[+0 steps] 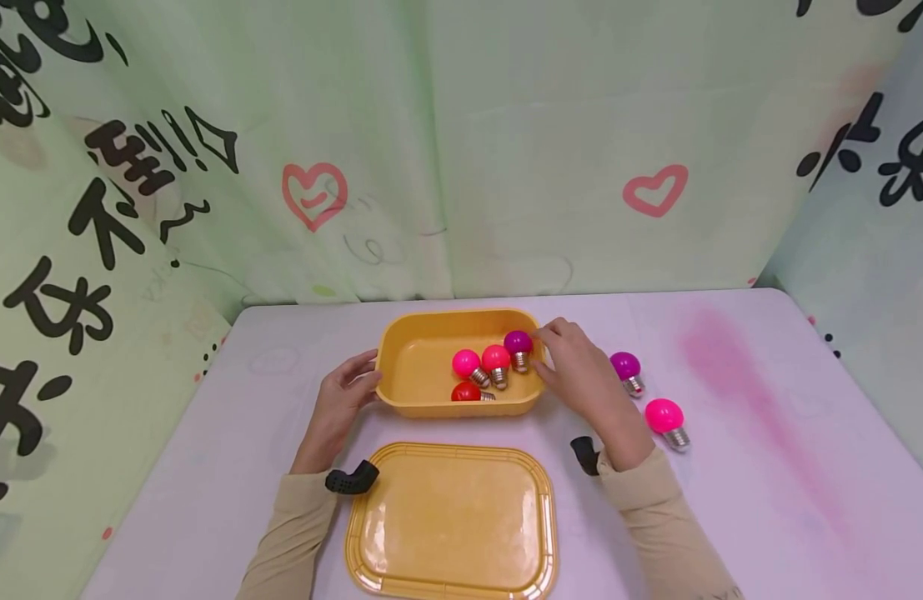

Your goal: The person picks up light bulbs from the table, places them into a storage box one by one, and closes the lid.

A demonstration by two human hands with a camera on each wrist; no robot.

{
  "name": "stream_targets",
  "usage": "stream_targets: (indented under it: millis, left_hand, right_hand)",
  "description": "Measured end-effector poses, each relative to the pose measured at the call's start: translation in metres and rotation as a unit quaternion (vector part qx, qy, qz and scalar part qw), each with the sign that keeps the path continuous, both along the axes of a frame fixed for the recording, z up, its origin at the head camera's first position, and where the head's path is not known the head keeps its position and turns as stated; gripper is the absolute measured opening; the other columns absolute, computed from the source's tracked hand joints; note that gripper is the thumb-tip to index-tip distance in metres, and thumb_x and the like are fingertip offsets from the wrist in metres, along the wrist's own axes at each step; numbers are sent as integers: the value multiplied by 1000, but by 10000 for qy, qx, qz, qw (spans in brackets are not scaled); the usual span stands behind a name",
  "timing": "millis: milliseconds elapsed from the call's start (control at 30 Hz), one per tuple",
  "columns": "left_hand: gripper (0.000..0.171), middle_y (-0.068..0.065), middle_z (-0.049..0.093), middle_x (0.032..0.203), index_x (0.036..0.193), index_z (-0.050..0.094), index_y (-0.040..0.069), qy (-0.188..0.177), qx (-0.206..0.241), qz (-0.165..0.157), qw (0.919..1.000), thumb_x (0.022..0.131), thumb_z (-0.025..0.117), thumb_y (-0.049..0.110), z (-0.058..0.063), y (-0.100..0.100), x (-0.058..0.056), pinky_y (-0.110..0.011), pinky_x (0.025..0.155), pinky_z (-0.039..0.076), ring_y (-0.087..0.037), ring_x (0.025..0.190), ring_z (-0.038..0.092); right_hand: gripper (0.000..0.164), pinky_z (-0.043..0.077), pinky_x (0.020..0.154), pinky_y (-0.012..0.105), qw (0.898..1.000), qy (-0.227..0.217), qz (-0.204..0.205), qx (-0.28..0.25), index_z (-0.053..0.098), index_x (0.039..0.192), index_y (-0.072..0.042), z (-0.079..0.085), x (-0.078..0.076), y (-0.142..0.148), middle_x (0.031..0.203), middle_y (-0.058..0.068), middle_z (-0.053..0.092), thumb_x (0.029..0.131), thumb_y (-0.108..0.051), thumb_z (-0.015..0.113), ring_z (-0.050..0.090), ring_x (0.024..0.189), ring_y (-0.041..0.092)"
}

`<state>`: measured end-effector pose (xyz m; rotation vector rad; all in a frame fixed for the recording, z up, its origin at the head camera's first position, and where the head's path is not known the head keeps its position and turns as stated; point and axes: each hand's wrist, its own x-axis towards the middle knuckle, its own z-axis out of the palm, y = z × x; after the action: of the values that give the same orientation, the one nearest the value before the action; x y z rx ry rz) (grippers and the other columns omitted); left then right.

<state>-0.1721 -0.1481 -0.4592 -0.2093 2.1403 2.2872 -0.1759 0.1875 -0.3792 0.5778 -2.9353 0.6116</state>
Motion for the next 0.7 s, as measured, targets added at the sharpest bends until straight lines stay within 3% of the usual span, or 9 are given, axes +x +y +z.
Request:
stream_targets:
  millis: [700]
  left_hand:
    - [39,-19,58,123,133,60,6,10,-79,-16,10000,95,64,6,3,1,2,-20,70,56,-23,95,63]
  right_hand:
    - [40,49,90,58,9982,265,-498,183,61,120,10,-15,5,49,116,29,57,86,-6,73,48,111,47]
